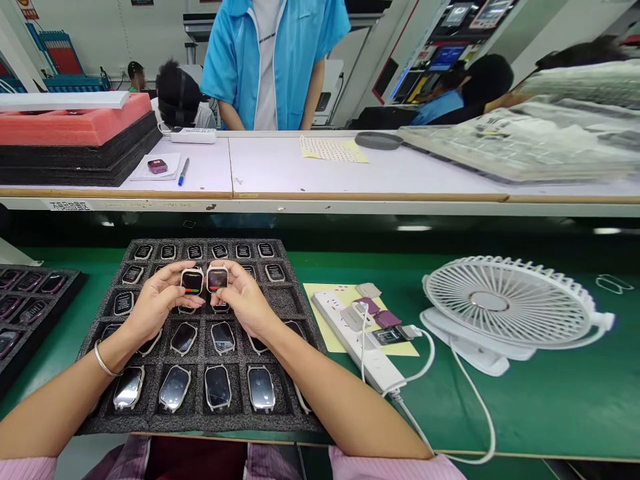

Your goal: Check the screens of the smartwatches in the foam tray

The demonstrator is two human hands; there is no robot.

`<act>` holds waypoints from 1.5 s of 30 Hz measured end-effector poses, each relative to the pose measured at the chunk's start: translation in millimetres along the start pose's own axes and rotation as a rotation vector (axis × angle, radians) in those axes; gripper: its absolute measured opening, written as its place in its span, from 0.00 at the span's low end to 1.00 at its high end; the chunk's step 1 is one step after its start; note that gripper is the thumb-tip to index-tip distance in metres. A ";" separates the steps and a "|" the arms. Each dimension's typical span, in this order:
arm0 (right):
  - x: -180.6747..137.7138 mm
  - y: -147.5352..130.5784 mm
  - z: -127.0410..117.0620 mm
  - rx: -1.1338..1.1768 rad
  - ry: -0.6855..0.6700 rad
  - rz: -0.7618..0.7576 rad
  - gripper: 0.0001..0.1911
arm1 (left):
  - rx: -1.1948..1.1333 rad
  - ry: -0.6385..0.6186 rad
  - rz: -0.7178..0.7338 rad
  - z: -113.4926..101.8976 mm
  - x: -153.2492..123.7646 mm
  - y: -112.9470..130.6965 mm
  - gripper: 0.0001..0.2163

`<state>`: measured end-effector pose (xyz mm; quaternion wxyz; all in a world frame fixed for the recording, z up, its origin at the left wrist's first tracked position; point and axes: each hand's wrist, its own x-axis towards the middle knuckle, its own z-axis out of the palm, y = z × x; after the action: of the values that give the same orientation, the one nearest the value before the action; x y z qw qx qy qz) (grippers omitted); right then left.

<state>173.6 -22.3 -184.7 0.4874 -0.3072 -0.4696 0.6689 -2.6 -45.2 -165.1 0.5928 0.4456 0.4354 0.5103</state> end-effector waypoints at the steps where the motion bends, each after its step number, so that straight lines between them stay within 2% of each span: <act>1: 0.1 -0.4 0.0 0.002 -0.005 -0.001 0.24 | 0.001 0.000 0.003 -0.1 0.2 -0.2 0.23; 9: 0.7 -3.0 -3.4 0.068 0.009 0.029 0.26 | 0.012 0.045 0.062 -1.3 1.8 -3.0 0.25; 19: -1.2 -3.9 -2.2 0.109 -0.013 0.079 0.27 | -0.046 0.067 0.001 0.5 0.7 1.7 0.32; 28: -0.9 -3.4 -2.2 0.042 -0.023 0.003 0.26 | 0.027 0.023 0.089 -0.3 1.5 -2.4 0.28; 36: -1.9 -2.7 -1.1 0.025 -0.069 -0.017 0.25 | 0.061 0.008 0.112 -0.6 1.3 -3.0 0.24; 45: -2.3 -2.4 -1.0 0.008 -0.059 -0.038 0.25 | 0.060 -0.035 0.135 -0.7 0.7 -5.9 0.24</act>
<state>176.2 -23.9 -183.0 0.4873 -0.2762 -0.4868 0.6703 -1.9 -45.0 -171.1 0.5508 0.5003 0.4091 0.5281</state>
